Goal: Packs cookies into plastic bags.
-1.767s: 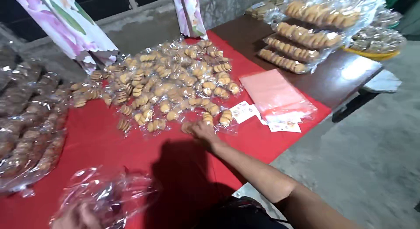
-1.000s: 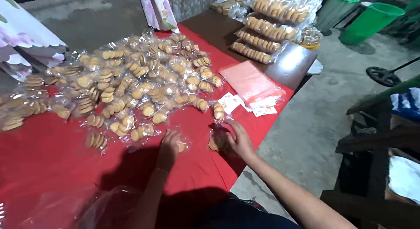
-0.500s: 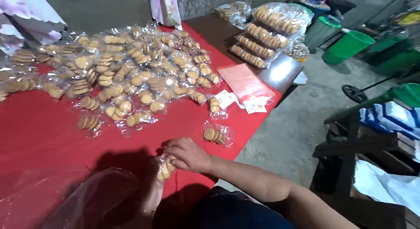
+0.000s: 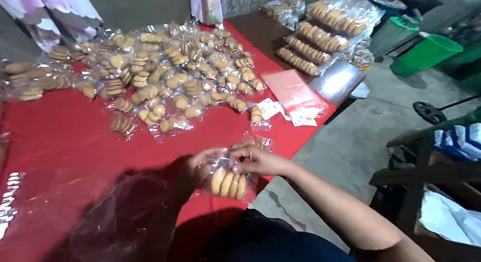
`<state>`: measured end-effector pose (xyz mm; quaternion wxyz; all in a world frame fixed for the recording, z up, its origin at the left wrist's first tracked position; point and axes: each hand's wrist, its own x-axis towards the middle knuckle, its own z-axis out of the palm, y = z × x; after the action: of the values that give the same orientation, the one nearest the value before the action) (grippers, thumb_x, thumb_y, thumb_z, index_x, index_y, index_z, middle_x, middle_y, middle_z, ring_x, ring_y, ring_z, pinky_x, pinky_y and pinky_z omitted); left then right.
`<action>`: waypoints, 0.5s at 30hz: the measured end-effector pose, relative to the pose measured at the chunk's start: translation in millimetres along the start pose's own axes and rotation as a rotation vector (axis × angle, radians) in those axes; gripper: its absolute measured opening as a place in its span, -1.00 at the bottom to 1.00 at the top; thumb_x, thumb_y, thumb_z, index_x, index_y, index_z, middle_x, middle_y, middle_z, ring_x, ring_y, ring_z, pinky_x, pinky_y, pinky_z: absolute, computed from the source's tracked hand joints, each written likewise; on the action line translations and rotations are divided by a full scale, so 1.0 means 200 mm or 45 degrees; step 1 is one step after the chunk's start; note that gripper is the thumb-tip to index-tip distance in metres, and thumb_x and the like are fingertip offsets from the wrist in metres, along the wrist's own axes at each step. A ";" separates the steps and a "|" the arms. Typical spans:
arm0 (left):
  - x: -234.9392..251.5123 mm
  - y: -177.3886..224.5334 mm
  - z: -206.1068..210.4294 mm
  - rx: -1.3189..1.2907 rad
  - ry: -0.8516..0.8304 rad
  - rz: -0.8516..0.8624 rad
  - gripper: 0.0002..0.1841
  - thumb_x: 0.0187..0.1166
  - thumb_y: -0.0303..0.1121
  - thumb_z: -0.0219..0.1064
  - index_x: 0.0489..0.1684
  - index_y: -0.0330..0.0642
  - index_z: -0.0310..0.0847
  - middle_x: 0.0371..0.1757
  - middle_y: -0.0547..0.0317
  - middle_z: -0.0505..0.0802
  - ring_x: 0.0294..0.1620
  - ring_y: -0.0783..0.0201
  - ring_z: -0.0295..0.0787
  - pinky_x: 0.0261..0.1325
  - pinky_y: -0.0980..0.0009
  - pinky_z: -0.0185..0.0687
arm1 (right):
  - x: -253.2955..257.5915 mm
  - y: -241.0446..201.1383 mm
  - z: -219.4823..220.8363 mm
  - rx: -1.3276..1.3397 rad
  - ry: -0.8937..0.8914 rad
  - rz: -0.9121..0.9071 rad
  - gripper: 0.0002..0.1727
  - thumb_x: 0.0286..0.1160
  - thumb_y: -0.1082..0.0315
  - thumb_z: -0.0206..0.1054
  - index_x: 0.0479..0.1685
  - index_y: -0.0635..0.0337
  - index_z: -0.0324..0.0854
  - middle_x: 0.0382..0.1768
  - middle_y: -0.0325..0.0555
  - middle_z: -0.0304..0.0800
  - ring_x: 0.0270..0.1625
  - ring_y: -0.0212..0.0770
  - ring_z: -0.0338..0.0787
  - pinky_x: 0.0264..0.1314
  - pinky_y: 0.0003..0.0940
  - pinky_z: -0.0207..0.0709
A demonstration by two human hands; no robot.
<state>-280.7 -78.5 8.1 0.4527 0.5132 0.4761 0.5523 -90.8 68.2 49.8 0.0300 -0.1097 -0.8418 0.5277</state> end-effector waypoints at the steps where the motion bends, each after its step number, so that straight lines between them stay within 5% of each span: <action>1: 0.00 -0.01 -0.01 -0.136 -0.149 -0.098 0.01 0.43 0.45 0.18 0.51 -0.43 0.39 0.30 0.20 0.80 0.27 0.39 0.75 0.35 0.36 0.68 | -0.02 0.00 0.00 -0.053 0.044 0.039 -0.74 0.64 0.37 0.26 -0.14 0.48 0.69 -0.14 0.09 0.70 -0.06 -0.27 0.65 0.08 -0.38 0.51; 3: 0.02 -0.04 -0.01 -0.269 -0.403 -0.313 0.08 0.25 0.42 0.41 0.60 -0.33 0.28 0.32 0.25 0.77 0.25 0.36 0.77 0.28 0.31 0.75 | -0.05 0.02 0.03 -0.149 0.068 0.092 -0.72 0.72 0.35 0.19 -0.12 0.44 0.69 -0.22 0.09 0.73 -0.16 -0.21 0.68 0.02 -0.26 0.54; 6: 0.02 -0.09 0.03 -0.094 -0.692 -0.432 -0.49 0.37 -0.18 0.52 0.24 -0.25 0.57 -0.01 0.45 0.84 0.02 0.63 0.76 0.18 0.54 0.70 | -0.10 0.01 0.14 -0.271 0.044 -0.074 -0.77 0.63 0.43 0.26 -0.14 0.48 0.74 -0.25 0.21 0.84 -0.15 0.04 0.86 0.04 -0.01 0.67; 8: -0.04 -0.14 0.10 0.046 -0.627 -0.369 -0.72 0.36 -0.34 0.52 -0.04 -0.25 0.71 -0.14 0.45 0.83 -0.06 0.71 0.70 0.14 0.63 0.62 | -0.16 0.01 0.21 -0.195 0.040 -0.097 -0.81 0.56 0.47 0.34 -0.07 0.49 0.69 -0.33 0.20 0.79 -0.27 0.03 0.81 -0.09 -0.03 0.66; 10: -0.13 -0.25 0.15 0.002 -0.447 -0.212 -0.62 0.46 -0.25 0.47 0.13 -0.31 0.76 0.11 0.32 0.87 0.17 0.65 0.73 0.36 0.56 0.62 | -0.21 0.12 0.18 -0.053 0.282 -0.035 -0.74 0.52 0.50 0.33 0.09 0.50 0.68 -0.35 0.12 0.76 -0.34 -0.17 0.72 -0.17 -0.25 0.63; 13: -0.17 -0.40 0.15 -0.028 -0.182 -0.340 -0.27 0.61 0.19 0.18 0.38 -0.39 0.58 0.35 0.04 0.77 0.34 0.34 0.71 0.42 0.28 0.63 | -0.26 0.43 -0.03 -0.238 0.882 0.518 -0.63 0.68 0.29 0.23 0.21 0.44 0.66 0.04 0.28 0.80 0.09 0.06 0.81 0.28 -0.06 0.64; 15: -0.12 -0.42 0.17 0.099 -0.067 -0.335 -0.41 0.64 0.04 0.13 0.28 -0.39 0.57 0.23 0.06 0.77 0.26 0.37 0.69 0.37 0.31 0.61 | -0.28 0.66 -0.16 -0.264 0.939 0.956 -0.36 0.69 0.01 0.25 0.49 0.40 0.50 0.40 0.47 0.56 0.48 0.37 0.57 0.57 0.24 0.38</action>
<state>-244.9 -89.6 -77.8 0.5133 0.4776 0.5484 0.4556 -10.0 139.3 -51.2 0.1221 -0.5837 -0.7259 0.3428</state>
